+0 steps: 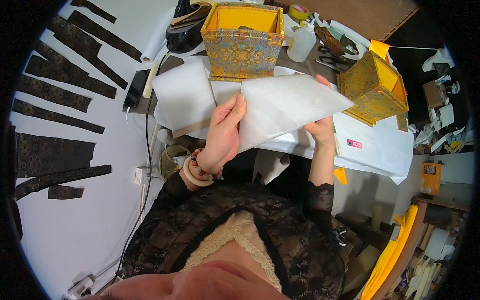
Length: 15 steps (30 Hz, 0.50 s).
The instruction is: The person cuts a white foam sheet into smaller rectangular pieces using a craft knife. They repeatedly measure, score, and separate the foam, then stack the cut pieces on the table.
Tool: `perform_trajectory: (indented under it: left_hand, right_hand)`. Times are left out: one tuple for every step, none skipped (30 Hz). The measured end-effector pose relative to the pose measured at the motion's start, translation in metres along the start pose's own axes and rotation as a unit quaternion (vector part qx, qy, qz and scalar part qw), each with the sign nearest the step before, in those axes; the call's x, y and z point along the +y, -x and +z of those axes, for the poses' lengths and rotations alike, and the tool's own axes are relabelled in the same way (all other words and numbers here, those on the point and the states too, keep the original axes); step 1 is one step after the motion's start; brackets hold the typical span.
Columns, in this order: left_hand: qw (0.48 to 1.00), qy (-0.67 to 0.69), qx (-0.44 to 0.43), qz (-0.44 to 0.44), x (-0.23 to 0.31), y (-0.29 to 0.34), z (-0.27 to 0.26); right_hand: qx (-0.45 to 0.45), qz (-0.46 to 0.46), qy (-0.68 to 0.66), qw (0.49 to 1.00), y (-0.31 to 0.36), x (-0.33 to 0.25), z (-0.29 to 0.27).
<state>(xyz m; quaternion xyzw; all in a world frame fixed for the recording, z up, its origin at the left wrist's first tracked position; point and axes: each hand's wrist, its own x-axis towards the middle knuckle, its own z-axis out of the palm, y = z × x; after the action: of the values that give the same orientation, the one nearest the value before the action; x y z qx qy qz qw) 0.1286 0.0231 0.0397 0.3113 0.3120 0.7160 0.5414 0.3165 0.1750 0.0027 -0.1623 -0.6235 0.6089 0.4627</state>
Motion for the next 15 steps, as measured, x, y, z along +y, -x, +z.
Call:
perform_trajectory:
  left_hand:
    - [1.000,0.008,-0.008,-0.014,0.002,0.001,-0.004]
    - [0.999,0.015,-0.016,-0.027,0.006,0.000,-0.004]
    - [0.999,0.031,-0.008,-0.020,0.010,-0.002,-0.003]
    - [0.999,0.047,0.000,-0.014,0.015,-0.005,0.000]
    - [0.998,0.064,0.007,-0.008,0.021,-0.008,0.003]
    - [0.999,0.042,0.005,-0.012,0.022,-0.011,0.005]
    - [1.000,0.030,0.003,-0.007,0.021,-0.011,0.003]
    - [1.000,0.017,0.002,0.000,0.020,-0.012,0.000]
    - [1.000,0.005,0.001,0.007,0.019,-0.012,-0.002]
    - [1.000,-0.002,0.001,0.012,0.019,-0.012,-0.003]
    - [1.000,-0.008,0.001,0.016,0.019,-0.011,-0.005]
    - [1.000,-0.014,0.001,0.021,0.019,-0.010,-0.006]
    - [0.999,-0.026,0.003,0.027,0.018,-0.010,-0.006]
    - [0.999,-0.038,0.005,0.034,0.018,-0.009,-0.007]
    - [0.998,-0.051,0.007,0.041,0.018,-0.009,-0.007]
  right_hand:
    - [-0.007,0.000,-0.002,1.000,-0.001,0.001,-0.001]
    - [-0.017,-0.002,-0.004,1.000,-0.003,0.000,0.001]
    - [-0.027,-0.005,-0.006,1.000,-0.004,-0.002,0.002]
    - [-0.037,-0.008,-0.008,0.999,-0.006,-0.004,0.005]
    - [-0.042,-0.015,-0.014,0.999,-0.007,-0.004,0.008]
    - [-0.048,-0.022,-0.020,0.998,-0.009,-0.005,0.012]
    - [-0.053,-0.029,-0.027,0.998,-0.009,-0.004,0.015]
    - [-0.055,-0.038,-0.024,0.997,-0.010,-0.002,0.017]
    - [-0.057,-0.046,-0.022,0.997,-0.011,0.000,0.018]
    - [-0.059,-0.054,-0.020,0.997,-0.012,0.001,0.019]
    - [-0.061,-0.059,-0.011,0.996,-0.012,0.002,0.020]
    - [-0.063,-0.064,-0.001,0.996,-0.013,0.002,0.021]
    - [-0.065,-0.069,0.008,0.995,-0.013,0.002,0.021]
    - [-0.068,-0.072,0.013,0.995,-0.014,0.002,0.022]
    - [-0.070,-0.074,0.018,0.995,-0.014,0.002,0.022]
